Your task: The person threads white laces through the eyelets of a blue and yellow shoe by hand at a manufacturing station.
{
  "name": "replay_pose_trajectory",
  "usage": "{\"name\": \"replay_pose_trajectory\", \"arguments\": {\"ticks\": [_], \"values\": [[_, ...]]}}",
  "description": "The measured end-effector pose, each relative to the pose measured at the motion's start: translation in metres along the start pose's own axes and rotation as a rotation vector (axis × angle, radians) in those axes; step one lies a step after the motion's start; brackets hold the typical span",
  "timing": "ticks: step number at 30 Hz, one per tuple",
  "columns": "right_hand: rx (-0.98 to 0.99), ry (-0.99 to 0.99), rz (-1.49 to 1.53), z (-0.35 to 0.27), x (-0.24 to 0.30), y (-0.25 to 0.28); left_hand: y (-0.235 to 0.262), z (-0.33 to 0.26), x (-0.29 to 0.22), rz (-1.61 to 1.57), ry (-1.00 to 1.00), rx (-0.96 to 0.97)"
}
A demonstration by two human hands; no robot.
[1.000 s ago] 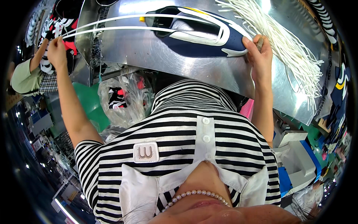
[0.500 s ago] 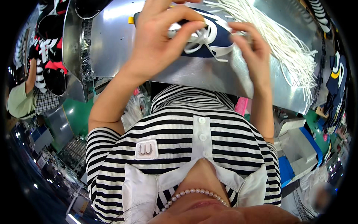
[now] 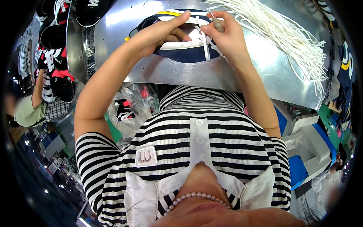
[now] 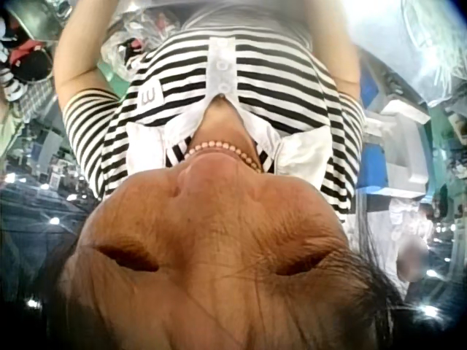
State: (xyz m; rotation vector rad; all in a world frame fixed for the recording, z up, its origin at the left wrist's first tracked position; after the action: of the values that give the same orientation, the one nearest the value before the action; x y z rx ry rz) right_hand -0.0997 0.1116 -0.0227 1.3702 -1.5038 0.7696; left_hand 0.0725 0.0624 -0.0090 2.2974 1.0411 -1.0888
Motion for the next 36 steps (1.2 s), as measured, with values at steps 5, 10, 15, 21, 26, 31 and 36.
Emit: {"name": "replay_pose_trajectory", "arguments": {"ticks": [5, 10, 15, 21, 26, 31, 36], "values": [[-0.064, 0.043, -0.193, -0.007, 0.014, -0.001, -0.008, -0.006, -0.016, 0.293, -0.257, -0.213], [-0.014, 0.193, -0.263, -0.019, 0.029, 0.000, -0.008, -0.012, -0.015, 0.328, -0.424, -0.326], [0.011, 0.256, -0.319, -0.034, 0.040, 0.008, -0.008, -0.019, -0.017, 0.380, -0.481, -0.358], [0.013, 0.366, -0.497, -0.028, 0.045, 0.006, -0.008, -0.021, -0.017, 0.428, -0.560, -0.351], [0.122, 0.357, -0.578, -0.020, 0.058, 0.000, -0.018, -0.036, -0.024, 0.350, -0.765, -0.359], [0.146, 0.384, -0.565, -0.020, 0.058, -0.019, -0.023, -0.043, -0.023, 0.455, -0.921, -0.319], [0.254, 0.108, -0.296, -0.021, 0.048, -0.020, -0.031, -0.043, -0.020, 0.301, -0.766, -0.178]]}}
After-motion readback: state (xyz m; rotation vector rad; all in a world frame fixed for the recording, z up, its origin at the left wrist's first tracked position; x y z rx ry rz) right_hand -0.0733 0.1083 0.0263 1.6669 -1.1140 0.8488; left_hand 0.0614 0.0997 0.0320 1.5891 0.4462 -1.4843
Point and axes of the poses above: each hand's wrist, its own z-axis towards the middle knuckle, its own y-axis out of the back of the hand, x = y × z, the point moved 7 cm from there along z, towards the middle knuckle, and after that the axes turned 10 degrees about -y, right-handed, at the moved point
